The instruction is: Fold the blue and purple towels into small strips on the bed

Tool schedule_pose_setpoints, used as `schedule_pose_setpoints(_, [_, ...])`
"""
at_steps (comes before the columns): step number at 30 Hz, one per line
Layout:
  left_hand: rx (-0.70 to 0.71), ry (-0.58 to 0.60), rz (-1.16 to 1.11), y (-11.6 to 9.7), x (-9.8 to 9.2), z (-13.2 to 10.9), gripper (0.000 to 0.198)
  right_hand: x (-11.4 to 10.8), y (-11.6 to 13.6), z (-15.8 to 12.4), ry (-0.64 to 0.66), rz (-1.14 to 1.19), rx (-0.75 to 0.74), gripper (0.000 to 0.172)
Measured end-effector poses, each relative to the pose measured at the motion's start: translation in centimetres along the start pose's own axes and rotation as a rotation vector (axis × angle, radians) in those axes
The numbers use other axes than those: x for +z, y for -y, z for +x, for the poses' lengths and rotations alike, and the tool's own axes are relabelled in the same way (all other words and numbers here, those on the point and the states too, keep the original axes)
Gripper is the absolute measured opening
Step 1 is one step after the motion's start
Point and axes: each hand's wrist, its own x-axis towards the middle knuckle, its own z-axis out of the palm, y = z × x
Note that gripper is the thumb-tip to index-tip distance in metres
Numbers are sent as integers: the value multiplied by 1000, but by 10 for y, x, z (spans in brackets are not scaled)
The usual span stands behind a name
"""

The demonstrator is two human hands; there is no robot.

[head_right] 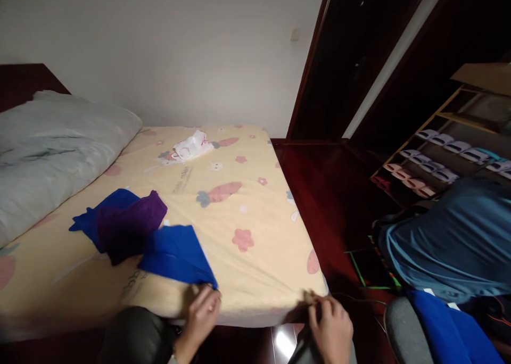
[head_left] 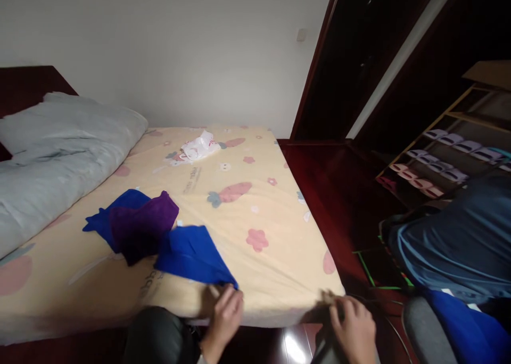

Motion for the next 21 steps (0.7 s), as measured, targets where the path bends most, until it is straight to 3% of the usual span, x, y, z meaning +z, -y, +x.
schedule_pose_setpoints(3, [-53,254,-345,-46,33,-10,25,20,65,-35,354,477,-208,28])
schedule_pose_setpoints(5, [-180,294,-525,-53,40,-9,19,38,110,-61,563,724,-292,42])
schedule_pose_setpoints(8, [-328,316,-678,-45,33,-4,11,54,154,-78,535,917,-133,34])
schedule_pose_setpoints(11, [-296,383,-678,-36,14,-1,16,50,164,-65,508,965,-94,22])
schedule_pose_setpoints(13, [-204,382,-571,-31,1,3,19,40,160,-50,528,949,-146,21])
schedule_pose_setpoints(16, [-110,345,-349,-18,-15,13,40,24,156,-32,521,894,-223,23])
schedule_pose_setpoints(18, [-104,373,-244,-4,-20,18,46,17,156,-28,515,865,-251,23])
schedule_pose_setpoints(21, [-109,438,-134,20,-20,13,39,16,154,-31,494,859,-236,24])
